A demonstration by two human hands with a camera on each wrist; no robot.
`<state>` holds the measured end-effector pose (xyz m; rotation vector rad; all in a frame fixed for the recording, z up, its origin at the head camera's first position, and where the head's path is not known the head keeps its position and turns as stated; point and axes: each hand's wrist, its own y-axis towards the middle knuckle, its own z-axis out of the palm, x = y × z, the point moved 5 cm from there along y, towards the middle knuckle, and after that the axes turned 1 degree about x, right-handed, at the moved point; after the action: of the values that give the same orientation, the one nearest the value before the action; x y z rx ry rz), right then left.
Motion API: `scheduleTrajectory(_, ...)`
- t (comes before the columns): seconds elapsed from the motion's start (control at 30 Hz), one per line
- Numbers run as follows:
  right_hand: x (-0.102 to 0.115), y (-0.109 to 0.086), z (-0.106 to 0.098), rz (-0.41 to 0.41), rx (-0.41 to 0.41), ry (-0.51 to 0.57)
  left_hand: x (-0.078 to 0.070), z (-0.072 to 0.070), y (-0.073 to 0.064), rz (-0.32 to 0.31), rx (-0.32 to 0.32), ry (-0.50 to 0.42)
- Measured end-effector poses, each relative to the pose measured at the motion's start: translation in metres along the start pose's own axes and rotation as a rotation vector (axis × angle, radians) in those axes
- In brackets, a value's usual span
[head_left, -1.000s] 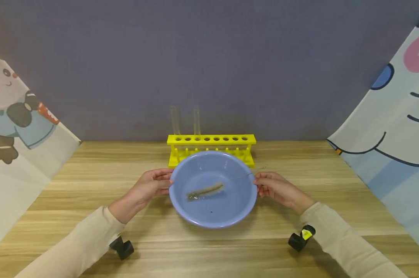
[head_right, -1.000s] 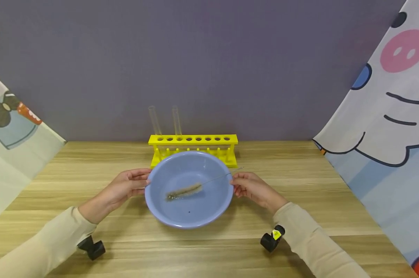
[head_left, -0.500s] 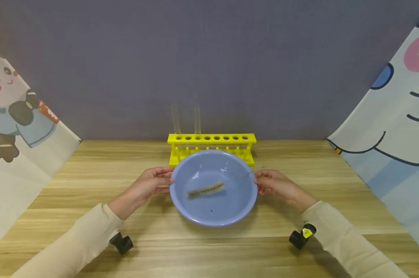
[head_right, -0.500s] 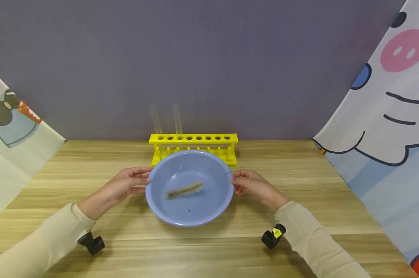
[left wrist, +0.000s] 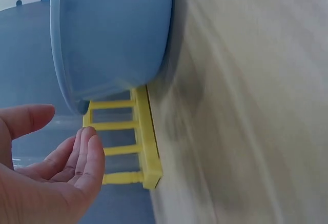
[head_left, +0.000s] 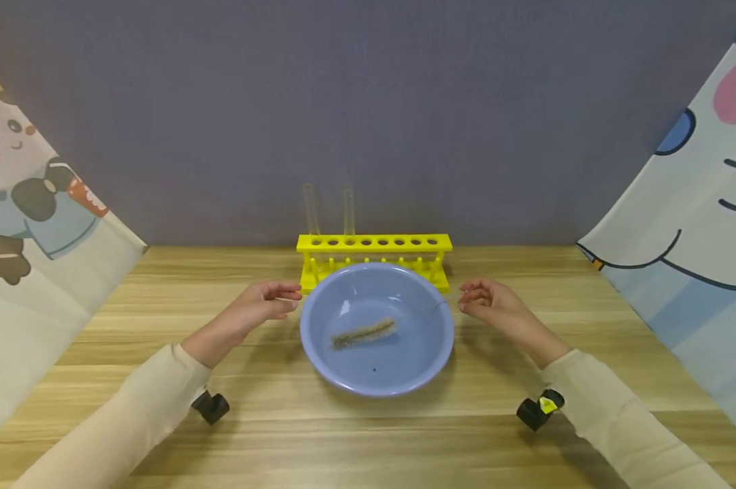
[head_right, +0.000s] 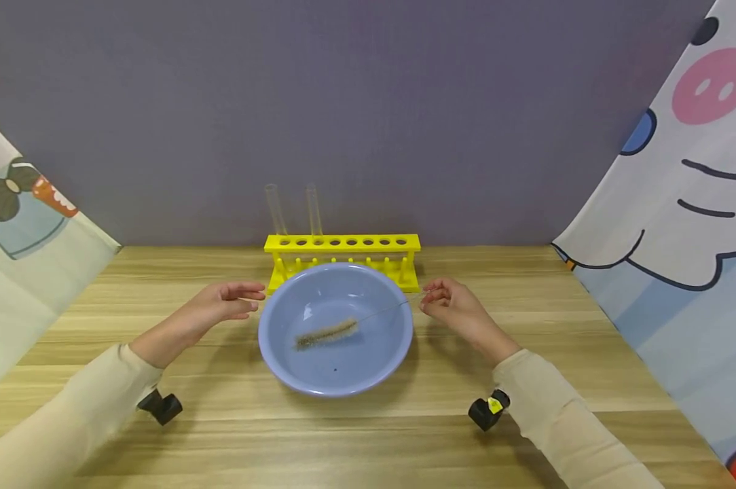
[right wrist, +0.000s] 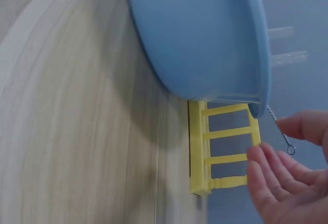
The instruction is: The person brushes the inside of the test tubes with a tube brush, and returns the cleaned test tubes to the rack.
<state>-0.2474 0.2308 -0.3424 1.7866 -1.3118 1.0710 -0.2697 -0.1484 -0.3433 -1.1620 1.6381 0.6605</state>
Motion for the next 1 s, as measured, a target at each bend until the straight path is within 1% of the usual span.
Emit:
scheduleTrajectory(0.1,0.006,0.000,-0.002,-0.079,-0.057,-0.110,-0.001,-0.006,0.006,-0.006,-0.025,0.029)
scheduleTrajectory(0.2,0.011,-0.001,-0.003,-0.164,-0.127,-0.233,-0.004,-0.012,0.011,-0.003,-0.058,0.027)
scheduleTrajectory(0.27,0.012,-0.001,-0.003,-0.207,-0.175,-0.333,-0.006,-0.015,0.014,0.007,-0.083,0.024)
scheduleTrajectory(0.37,0.016,-0.003,0.001,-0.291,-0.213,-0.472,-0.007,-0.020,0.020,0.017,-0.118,0.027)
scheduleTrajectory(0.5,0.024,-0.006,0.007,-0.457,-0.265,-0.641,-0.010,-0.028,0.030,0.019,-0.169,0.035)
scheduleTrajectory(0.6,0.030,-0.008,0.009,-0.581,-0.301,-0.717,-0.016,-0.032,0.039,0.030,-0.199,0.037)
scheduleTrajectory(0.7,0.034,-0.009,0.011,-0.692,-0.315,-0.786,-0.024,-0.037,0.047,0.060,-0.240,0.041)
scheduleTrajectory(0.8,0.037,-0.010,0.013,-0.788,-0.318,-0.848,-0.032,-0.042,0.054,0.086,-0.265,0.058)
scheduleTrajectory(0.9,0.037,-0.010,0.015,-0.850,-0.318,-0.881,-0.037,-0.045,0.061,0.081,-0.276,0.077)
scheduleTrajectory(1.0,0.037,-0.010,0.017,-0.881,-0.313,-0.912,-0.040,-0.048,0.068,0.057,-0.269,0.096)
